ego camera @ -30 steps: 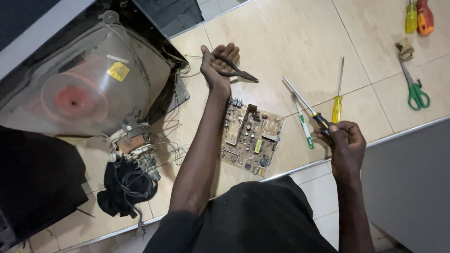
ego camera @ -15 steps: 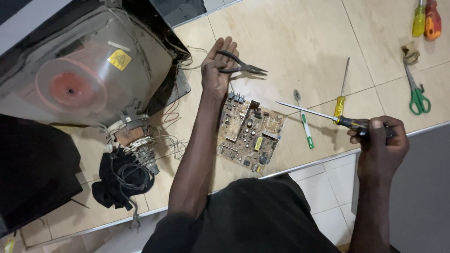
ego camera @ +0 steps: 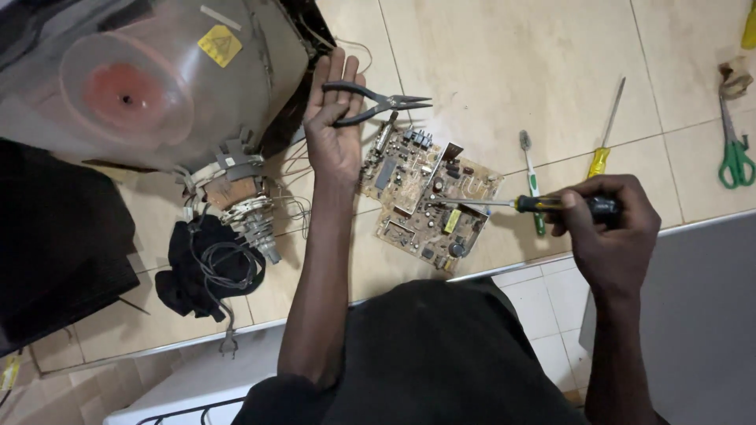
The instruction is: A person is cleaning or inspecting a circuit board from a CRT television using a screwdriver and pliers to probe and adjust components.
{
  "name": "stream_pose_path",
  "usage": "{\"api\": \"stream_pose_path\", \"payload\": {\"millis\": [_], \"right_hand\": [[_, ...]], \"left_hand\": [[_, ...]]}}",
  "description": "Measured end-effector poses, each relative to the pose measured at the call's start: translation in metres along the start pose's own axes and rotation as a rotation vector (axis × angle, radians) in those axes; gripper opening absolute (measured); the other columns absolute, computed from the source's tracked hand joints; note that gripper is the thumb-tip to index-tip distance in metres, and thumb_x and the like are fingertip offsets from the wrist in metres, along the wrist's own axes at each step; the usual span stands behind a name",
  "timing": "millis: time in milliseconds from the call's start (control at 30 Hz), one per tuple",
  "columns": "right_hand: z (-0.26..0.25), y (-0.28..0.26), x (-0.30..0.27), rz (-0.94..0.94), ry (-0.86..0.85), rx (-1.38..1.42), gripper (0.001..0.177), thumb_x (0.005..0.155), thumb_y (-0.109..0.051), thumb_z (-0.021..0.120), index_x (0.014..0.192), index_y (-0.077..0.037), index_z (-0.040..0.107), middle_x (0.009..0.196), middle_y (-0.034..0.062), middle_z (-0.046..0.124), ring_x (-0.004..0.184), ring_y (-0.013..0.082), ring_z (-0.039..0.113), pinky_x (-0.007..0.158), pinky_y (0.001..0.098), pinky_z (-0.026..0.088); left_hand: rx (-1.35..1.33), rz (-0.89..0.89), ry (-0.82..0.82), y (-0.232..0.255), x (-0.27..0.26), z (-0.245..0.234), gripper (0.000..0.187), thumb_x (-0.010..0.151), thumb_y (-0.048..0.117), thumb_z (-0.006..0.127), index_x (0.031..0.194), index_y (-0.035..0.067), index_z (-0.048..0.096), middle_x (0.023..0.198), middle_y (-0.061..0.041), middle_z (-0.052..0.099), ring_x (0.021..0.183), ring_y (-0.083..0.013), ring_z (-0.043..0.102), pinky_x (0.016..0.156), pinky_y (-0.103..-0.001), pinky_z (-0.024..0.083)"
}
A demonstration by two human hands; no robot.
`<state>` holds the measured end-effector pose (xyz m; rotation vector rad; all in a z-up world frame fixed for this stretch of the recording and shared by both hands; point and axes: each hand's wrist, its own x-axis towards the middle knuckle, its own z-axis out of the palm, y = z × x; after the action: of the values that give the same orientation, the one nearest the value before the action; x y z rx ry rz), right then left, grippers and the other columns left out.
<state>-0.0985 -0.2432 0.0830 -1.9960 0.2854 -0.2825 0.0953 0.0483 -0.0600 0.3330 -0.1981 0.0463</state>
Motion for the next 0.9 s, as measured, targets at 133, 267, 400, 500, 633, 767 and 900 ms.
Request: {"api": "stream_pose_path", "payload": {"millis": [133, 267, 400, 500, 633, 767, 900], "right_hand": [[0.005, -0.006, 0.001, -0.129, -0.024, -0.143, 0.013, 0.108, 0.0, 0.069, 0.109, 0.005, 0.058, 0.098, 0.0172, 0.071, 0.079, 0.0252, 0.073, 0.067, 0.0305, 0.057], [0.01, -0.005, -0.004, -0.285, -0.08, -0.331, 0.015, 0.102, -0.002, 0.079, 0.11, 0.003, 0.067, 0.102, 0.0134, 0.072, 0.082, 0.0193, 0.068, 0.071, 0.0294, 0.054], [0.018, -0.008, -0.018, -0.397, -0.176, -0.411, 0.025, 0.096, -0.01, 0.082, 0.114, 0.001, 0.068, 0.113, 0.0138, 0.077, 0.088, 0.0223, 0.076, 0.075, 0.032, 0.06], [0.024, -0.002, -0.027, -0.392, -0.17, -0.392, 0.027, 0.095, -0.007, 0.081, 0.115, 0.003, 0.066, 0.115, 0.0157, 0.076, 0.09, 0.0222, 0.076, 0.08, 0.0328, 0.061], [0.02, -0.002, -0.03, -0.444, -0.15, -0.397, 0.028, 0.095, -0.006, 0.082, 0.116, 0.005, 0.066, 0.116, 0.0184, 0.075, 0.094, 0.0271, 0.076, 0.081, 0.035, 0.062], [0.012, -0.005, -0.031, -0.442, -0.064, -0.41, 0.022, 0.099, -0.006, 0.08, 0.112, 0.005, 0.067, 0.111, 0.0175, 0.077, 0.093, 0.0255, 0.076, 0.077, 0.0333, 0.059], [-0.003, -0.008, -0.034, -0.388, -0.03, -0.393, 0.021, 0.104, -0.003, 0.076, 0.116, 0.008, 0.062, 0.112, 0.0221, 0.076, 0.097, 0.0307, 0.076, 0.077, 0.0356, 0.06]], "left_hand": [[0.012, 0.014, -0.022, 0.009, -0.012, 0.001, 0.067, 0.088, -0.031, 0.036, 0.149, -0.007, 0.045, 0.157, -0.025, 0.042, 0.149, -0.0447, 0.032, 0.129, -0.053, 0.028], [0.033, 0.038, 0.007, 0.012, -0.019, 0.006, 0.071, 0.085, -0.029, 0.039, 0.152, -0.007, 0.043, 0.159, -0.026, 0.04, 0.151, -0.0448, 0.03, 0.13, -0.055, 0.026], [0.017, 0.045, 0.02, 0.013, -0.023, 0.0, 0.073, 0.084, -0.03, 0.038, 0.153, -0.008, 0.04, 0.16, -0.027, 0.037, 0.152, -0.0452, 0.028, 0.131, -0.056, 0.024], [-0.002, 0.047, -0.025, 0.015, -0.025, -0.006, 0.074, 0.084, -0.03, 0.036, 0.154, -0.008, 0.039, 0.161, -0.026, 0.037, 0.153, -0.0446, 0.026, 0.131, -0.056, 0.023], [0.018, 0.047, -0.014, 0.017, -0.028, -0.008, 0.073, 0.084, -0.029, 0.036, 0.153, -0.008, 0.041, 0.16, -0.026, 0.039, 0.153, -0.0441, 0.026, 0.131, -0.057, 0.021], [0.0, 0.04, 0.022, 0.019, -0.027, -0.007, 0.073, 0.081, -0.029, 0.038, 0.151, -0.008, 0.042, 0.159, -0.027, 0.039, 0.152, -0.0442, 0.027, 0.13, -0.056, 0.024], [0.003, 0.038, 0.033, 0.019, -0.026, -0.011, 0.073, 0.081, -0.029, 0.036, 0.15, -0.008, 0.043, 0.159, -0.027, 0.039, 0.152, -0.0454, 0.027, 0.13, -0.056, 0.025]]}}
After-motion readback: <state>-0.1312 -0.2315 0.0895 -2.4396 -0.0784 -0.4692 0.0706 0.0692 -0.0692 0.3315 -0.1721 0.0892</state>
